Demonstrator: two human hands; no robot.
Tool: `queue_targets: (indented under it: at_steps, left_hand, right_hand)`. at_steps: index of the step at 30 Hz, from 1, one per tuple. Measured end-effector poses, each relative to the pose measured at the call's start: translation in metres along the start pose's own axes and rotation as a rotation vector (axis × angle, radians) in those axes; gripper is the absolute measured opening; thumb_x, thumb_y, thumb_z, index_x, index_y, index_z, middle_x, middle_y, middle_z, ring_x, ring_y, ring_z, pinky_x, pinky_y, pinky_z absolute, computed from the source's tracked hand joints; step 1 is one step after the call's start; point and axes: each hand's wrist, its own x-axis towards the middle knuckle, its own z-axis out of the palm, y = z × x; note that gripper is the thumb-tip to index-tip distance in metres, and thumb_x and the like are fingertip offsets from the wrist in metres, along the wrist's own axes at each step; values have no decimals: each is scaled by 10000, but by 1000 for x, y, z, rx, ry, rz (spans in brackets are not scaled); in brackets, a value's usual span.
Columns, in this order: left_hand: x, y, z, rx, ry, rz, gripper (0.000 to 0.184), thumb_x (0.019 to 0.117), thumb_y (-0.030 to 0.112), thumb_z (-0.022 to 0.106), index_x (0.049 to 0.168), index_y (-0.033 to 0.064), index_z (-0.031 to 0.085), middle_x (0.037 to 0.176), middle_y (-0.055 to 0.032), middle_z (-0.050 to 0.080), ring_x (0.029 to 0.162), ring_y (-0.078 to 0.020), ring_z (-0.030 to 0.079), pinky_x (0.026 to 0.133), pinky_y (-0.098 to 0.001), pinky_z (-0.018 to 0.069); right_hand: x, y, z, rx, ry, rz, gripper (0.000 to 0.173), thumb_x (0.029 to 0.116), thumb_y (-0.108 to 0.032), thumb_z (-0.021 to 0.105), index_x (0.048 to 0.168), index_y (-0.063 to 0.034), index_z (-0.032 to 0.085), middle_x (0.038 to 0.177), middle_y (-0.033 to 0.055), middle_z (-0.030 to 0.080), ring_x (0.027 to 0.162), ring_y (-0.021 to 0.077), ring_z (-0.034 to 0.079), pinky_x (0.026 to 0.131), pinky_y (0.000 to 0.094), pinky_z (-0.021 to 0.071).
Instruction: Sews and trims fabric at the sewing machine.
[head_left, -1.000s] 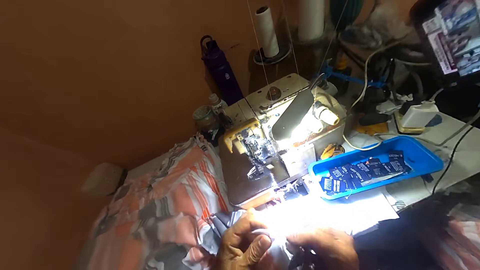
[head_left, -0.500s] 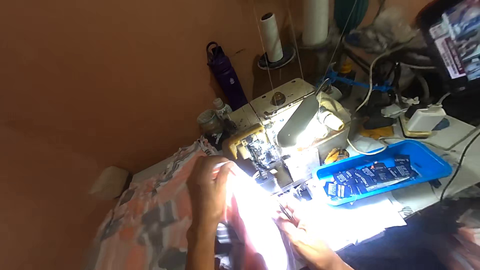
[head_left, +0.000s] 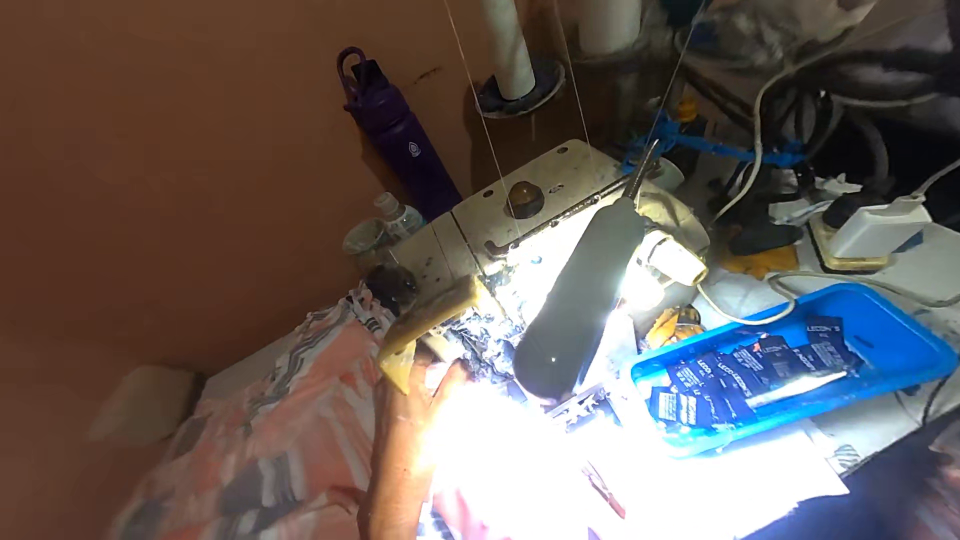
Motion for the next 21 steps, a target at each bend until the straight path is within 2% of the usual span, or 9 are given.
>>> queue_targets:
  at_steps: [2,4,6,9,11,12,14,17,21]
  left_hand:
    - [2,5,5,21,8,4,304,915,125,676,1110,-108,667,1044,-230,695,1006,-252,667,928,-421,513]
    - [4,10,8,35,6,-16,298,918,79,651,1130,-130,659,1064,-271,691,1037,-313,667,952,-467,499]
    - [3,11,9,28,4,-41,300,939,85,646,1164,-115,650,1089,-264,685,1062,-310,659,965,-470,496]
    - [-15,8,3,89,89,56,391,922,147,657,1211,-114,627,1190,-305,647,1149,-386,625,993,-515,482]
    - [-31,4,-2,210,235,175,317,900,152,637,1120,-75,658,1159,-319,629,1092,-420,617,926,-497,488]
    - [-40,6,-4,236,288,242,245,908,139,619,1054,-38,704,1130,-285,645,1063,-382,614,922,-455,471]
    - [-59,8,-5,230,287,370,179,901,80,614,904,-13,767,1058,-240,700,989,-347,631,893,-437,457]
    - [-81,16,-4,309,140,397,229,929,39,574,993,-11,788,1073,-203,750,1018,-372,701,936,-479,479]
    - [-86,18,0,362,68,337,341,932,32,487,1147,-72,731,1218,-226,715,1153,-397,679,1007,-521,478]
  right_hand:
    - [2,-1,-3,-20,-9,18,247,954,-23,558,1110,142,653,890,86,677,754,-59,569,709,120,475]
    - [3,3,-2,12,2,-40,249,937,2,558,1099,167,649,913,109,683,774,-64,569,731,101,469]
    - [1,9,0,27,11,-84,251,930,2,570,1090,171,666,964,145,708,846,-60,603,800,97,477]
    - [-8,-4,-1,-3,-14,-13,223,944,11,571,1066,173,664,983,156,705,897,-52,613,827,94,471]
    - [-5,-32,-10,-78,-89,214,196,939,42,569,1068,151,670,963,129,707,855,-46,593,811,116,471]
    - [0,-50,-16,-79,-139,356,200,946,78,561,1094,163,664,989,149,709,852,-16,569,827,151,451]
    - [-13,-15,-7,-47,-11,47,172,912,43,569,987,165,664,905,121,687,835,-68,583,789,86,464]
    - [-20,-4,-6,-30,-21,-4,185,928,31,555,981,176,655,916,140,687,850,-48,595,798,105,468]
    - [-21,-3,-7,-32,-4,39,174,939,14,553,958,160,646,845,73,649,775,-76,544,729,89,436]
